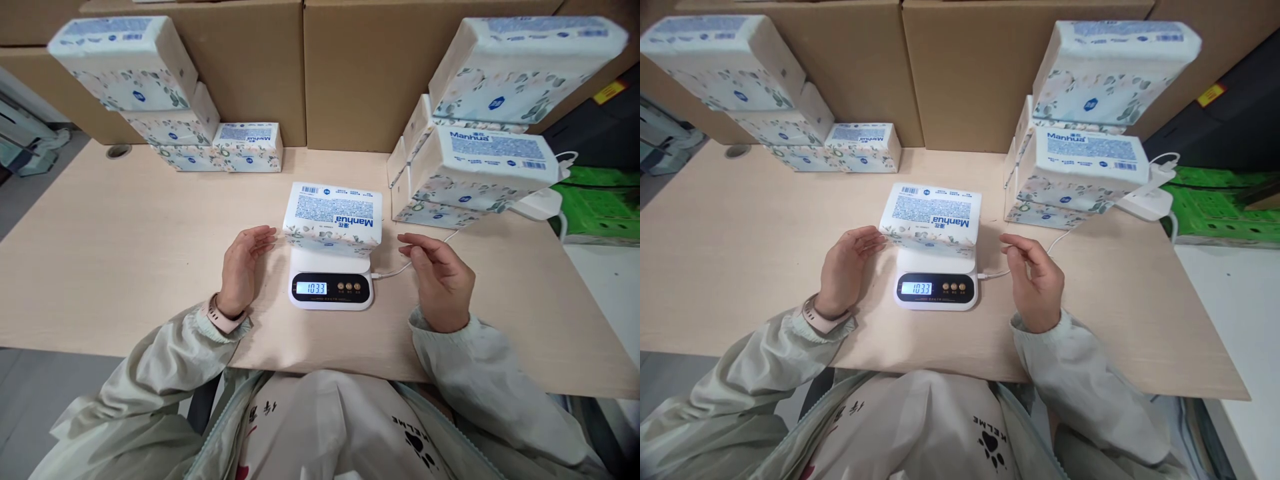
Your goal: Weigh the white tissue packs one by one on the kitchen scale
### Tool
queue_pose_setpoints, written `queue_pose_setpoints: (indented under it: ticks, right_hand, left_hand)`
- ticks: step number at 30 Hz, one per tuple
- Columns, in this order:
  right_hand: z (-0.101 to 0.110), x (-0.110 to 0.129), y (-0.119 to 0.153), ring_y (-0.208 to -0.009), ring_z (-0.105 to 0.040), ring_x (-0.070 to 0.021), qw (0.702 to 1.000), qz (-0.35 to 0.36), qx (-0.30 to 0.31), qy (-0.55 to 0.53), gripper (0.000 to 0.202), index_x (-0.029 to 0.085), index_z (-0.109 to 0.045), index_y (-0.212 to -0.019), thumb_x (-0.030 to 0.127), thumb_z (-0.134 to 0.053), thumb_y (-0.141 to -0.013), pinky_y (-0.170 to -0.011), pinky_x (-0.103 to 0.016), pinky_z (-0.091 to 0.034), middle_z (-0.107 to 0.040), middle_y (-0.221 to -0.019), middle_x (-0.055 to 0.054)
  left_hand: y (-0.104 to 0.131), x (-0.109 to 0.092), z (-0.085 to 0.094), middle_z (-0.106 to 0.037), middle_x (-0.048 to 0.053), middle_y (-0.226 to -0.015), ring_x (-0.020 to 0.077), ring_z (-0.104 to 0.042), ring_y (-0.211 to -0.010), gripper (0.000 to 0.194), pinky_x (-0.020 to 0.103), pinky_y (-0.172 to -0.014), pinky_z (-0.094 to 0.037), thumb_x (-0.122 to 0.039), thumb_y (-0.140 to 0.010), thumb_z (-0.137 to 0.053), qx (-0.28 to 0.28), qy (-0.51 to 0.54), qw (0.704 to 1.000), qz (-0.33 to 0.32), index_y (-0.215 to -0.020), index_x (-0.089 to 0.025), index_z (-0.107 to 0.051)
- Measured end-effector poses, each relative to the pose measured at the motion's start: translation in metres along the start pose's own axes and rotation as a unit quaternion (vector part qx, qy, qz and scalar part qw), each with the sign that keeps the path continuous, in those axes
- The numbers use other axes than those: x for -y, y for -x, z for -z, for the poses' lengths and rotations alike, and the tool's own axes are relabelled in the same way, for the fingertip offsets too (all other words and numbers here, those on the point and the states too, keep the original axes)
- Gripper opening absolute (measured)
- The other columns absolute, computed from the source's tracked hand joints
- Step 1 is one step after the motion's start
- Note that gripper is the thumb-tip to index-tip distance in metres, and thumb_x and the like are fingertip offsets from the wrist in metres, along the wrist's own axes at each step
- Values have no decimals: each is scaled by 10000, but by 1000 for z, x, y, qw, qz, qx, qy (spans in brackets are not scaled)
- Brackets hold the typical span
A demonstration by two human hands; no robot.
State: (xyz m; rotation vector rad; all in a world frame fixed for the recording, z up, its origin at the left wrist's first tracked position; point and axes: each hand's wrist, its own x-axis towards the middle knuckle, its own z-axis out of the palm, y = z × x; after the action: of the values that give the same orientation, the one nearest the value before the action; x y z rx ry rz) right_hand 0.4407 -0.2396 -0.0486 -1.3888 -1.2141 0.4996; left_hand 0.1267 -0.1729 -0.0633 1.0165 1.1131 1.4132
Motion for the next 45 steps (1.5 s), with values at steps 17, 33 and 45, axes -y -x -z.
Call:
queue_pose_setpoints:
  ticks: [17, 33, 45]
  right_hand:
    - [2, 1, 1, -912, -792, -212, 1000, 5, 15, 8, 234, 278, -814, -1129, 443, -672, -1044, -878, -415, -626, -833, -1122, -54]
    - [2, 0, 1, -899, -771, -188, 1000, 3, 26, 1, 205, 275, -821, -1134, 391, -673, -1051, -854, -374, -573, -825, -1078, -41]
    - [2, 1, 0, -894, -770, -171, 1000, -1, 26, -14, 170, 282, -831, -1105, 360, -698, -1035, -849, -345, -561, -824, -1053, -28]
  left_hand:
    - [0, -1, 0, -798, 116, -1154, 245, -755, -1058, 462, 397, -994, -609, -627, -934, -731, 4, -6, 1000, 1, -1082, -196, -804]
    - [-1, -2, 1, -800, 119, -1145, 251, -752, -1057, 466, 400, -997, -597, -620, -929, -750, 4, 1, 1000, 10, -1081, -184, -807]
    - [-1, -3, 0, -807, 112, -1120, 237, -759, -1034, 449, 365, -953, -602, -605, -889, -789, -4, 14, 1000, 20, -1052, -189, -827]
